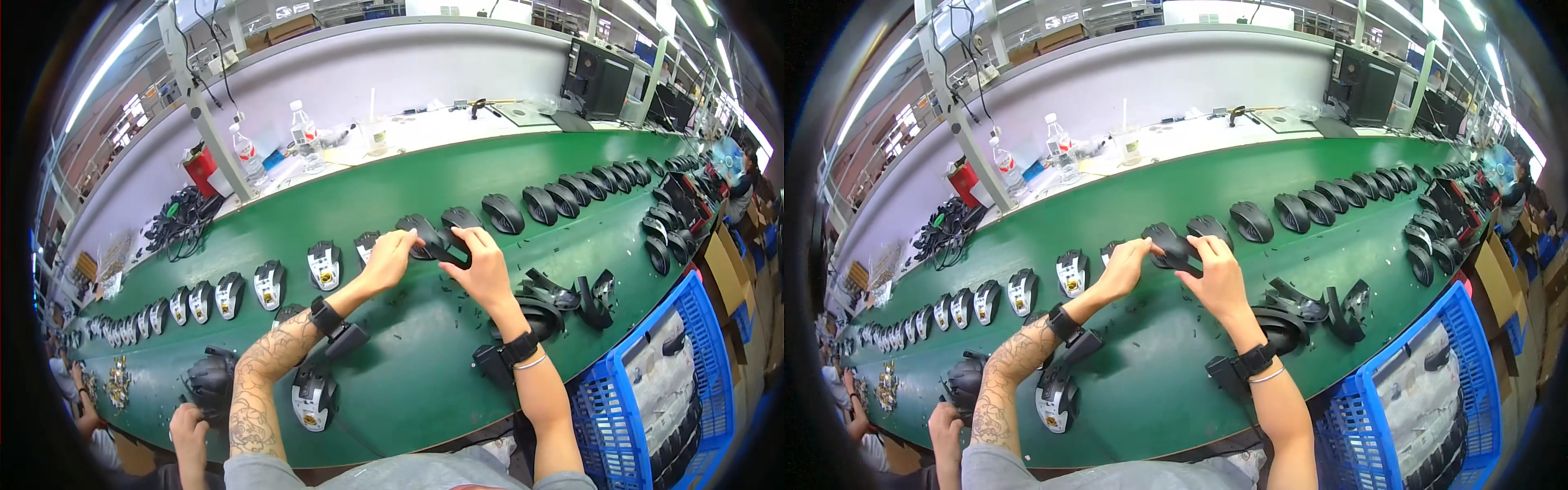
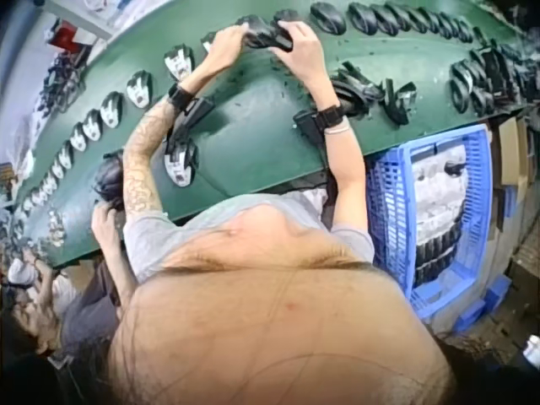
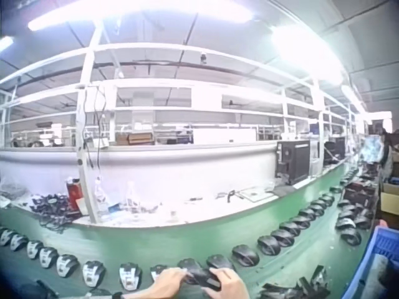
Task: The person assembles computer mice on a green workbench. They pick up mouse bodies and top shells, fit them together, and place the completed units in a line. The person also retrieves parts from a blue crate and handles loose screws on the table.
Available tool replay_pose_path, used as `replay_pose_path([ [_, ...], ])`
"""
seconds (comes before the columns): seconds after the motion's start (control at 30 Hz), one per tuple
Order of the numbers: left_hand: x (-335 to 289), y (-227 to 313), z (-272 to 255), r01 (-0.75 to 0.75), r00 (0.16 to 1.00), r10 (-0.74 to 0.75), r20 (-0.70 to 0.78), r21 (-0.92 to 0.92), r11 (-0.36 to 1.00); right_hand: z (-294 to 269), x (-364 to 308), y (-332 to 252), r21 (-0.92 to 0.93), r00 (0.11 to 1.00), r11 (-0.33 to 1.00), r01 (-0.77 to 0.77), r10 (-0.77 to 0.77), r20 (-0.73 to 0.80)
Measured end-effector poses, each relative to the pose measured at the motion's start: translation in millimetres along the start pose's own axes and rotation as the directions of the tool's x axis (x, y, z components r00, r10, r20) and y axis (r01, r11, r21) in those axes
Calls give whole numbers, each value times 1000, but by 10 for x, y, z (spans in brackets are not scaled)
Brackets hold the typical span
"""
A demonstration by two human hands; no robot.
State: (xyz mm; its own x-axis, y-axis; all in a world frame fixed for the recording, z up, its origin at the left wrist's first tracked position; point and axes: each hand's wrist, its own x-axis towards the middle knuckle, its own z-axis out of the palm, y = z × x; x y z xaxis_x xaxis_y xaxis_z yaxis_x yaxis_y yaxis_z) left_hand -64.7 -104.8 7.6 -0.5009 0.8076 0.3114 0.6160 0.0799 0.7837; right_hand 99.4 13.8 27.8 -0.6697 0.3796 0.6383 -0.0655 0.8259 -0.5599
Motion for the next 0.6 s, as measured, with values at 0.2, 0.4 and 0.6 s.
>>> replay_pose_path([
  [0.2, -85, 194, 104, -135, 990, 140, 15, -186, 973, 115, -37, -119, 211, 997, 977, -39, 53, -63],
  [0.4, -52, 91, -47, -52, 991, 74, 114, -185, 981, 242, -88, -177, 251, 987, 968, 0, 41, -157],
  [0.6, 121, -297, -644, 52, 982, -176, 63, 812, 581, 194, -79, -130, -39, 968, 983, 182, -186, -169],
])
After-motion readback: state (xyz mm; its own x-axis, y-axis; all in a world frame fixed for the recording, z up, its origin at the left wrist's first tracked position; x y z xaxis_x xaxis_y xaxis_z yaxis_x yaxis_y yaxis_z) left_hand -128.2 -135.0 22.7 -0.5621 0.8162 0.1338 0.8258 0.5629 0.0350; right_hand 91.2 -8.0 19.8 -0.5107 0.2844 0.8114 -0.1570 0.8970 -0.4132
